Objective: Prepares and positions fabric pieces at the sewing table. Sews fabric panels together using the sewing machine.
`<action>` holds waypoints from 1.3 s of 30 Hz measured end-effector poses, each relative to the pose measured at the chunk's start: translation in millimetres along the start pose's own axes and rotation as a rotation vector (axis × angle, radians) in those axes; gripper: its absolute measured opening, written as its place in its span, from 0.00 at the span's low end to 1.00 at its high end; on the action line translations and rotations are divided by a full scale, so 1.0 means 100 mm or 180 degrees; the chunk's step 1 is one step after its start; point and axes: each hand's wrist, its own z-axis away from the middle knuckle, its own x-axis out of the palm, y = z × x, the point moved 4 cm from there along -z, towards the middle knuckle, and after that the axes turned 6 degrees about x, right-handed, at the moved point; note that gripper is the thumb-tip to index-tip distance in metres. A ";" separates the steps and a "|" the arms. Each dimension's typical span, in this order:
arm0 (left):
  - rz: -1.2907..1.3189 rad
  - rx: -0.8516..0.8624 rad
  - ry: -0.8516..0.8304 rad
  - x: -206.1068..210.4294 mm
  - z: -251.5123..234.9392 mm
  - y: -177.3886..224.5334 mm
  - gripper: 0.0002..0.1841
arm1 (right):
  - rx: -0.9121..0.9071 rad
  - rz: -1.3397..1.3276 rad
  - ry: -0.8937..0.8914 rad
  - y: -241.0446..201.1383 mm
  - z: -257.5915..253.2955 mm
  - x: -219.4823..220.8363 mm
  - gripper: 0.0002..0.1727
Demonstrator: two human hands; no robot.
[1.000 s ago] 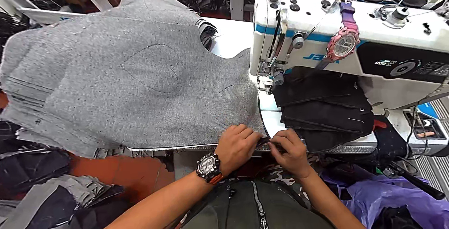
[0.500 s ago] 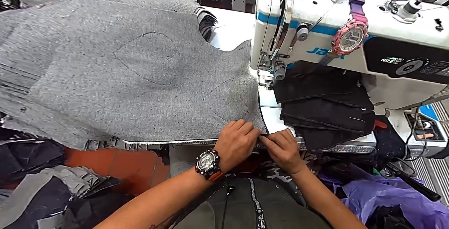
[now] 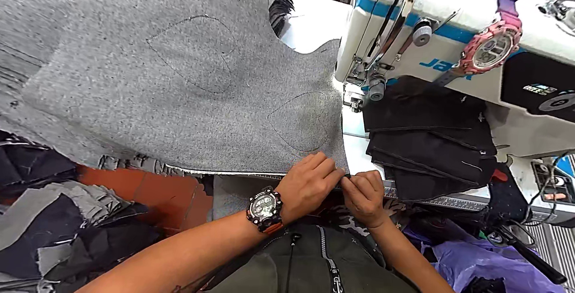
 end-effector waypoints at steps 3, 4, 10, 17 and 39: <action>0.0002 -0.0029 -0.0069 -0.03 0.01 0.02 0.14 | -0.0014 0.0000 0.0051 0.00 0.00 0.01 0.07; 0.0013 -0.0038 -0.0062 -0.03 0.01 0.02 0.14 | -0.0011 0.0003 0.0068 0.00 0.00 0.01 0.07; 0.0056 -0.0233 -0.0325 -0.03 0.03 0.06 0.17 | 0.0249 -0.0114 -0.0031 0.01 -0.03 0.00 0.06; 0.0172 -0.0433 0.0004 -0.03 0.03 -0.04 0.10 | 0.0608 -0.0284 -0.1062 0.19 -0.31 -0.09 0.10; -0.0002 -0.0237 -0.0295 0.04 -0.26 -0.63 0.22 | 0.0943 -0.0228 -0.0768 0.08 -0.19 -0.08 0.09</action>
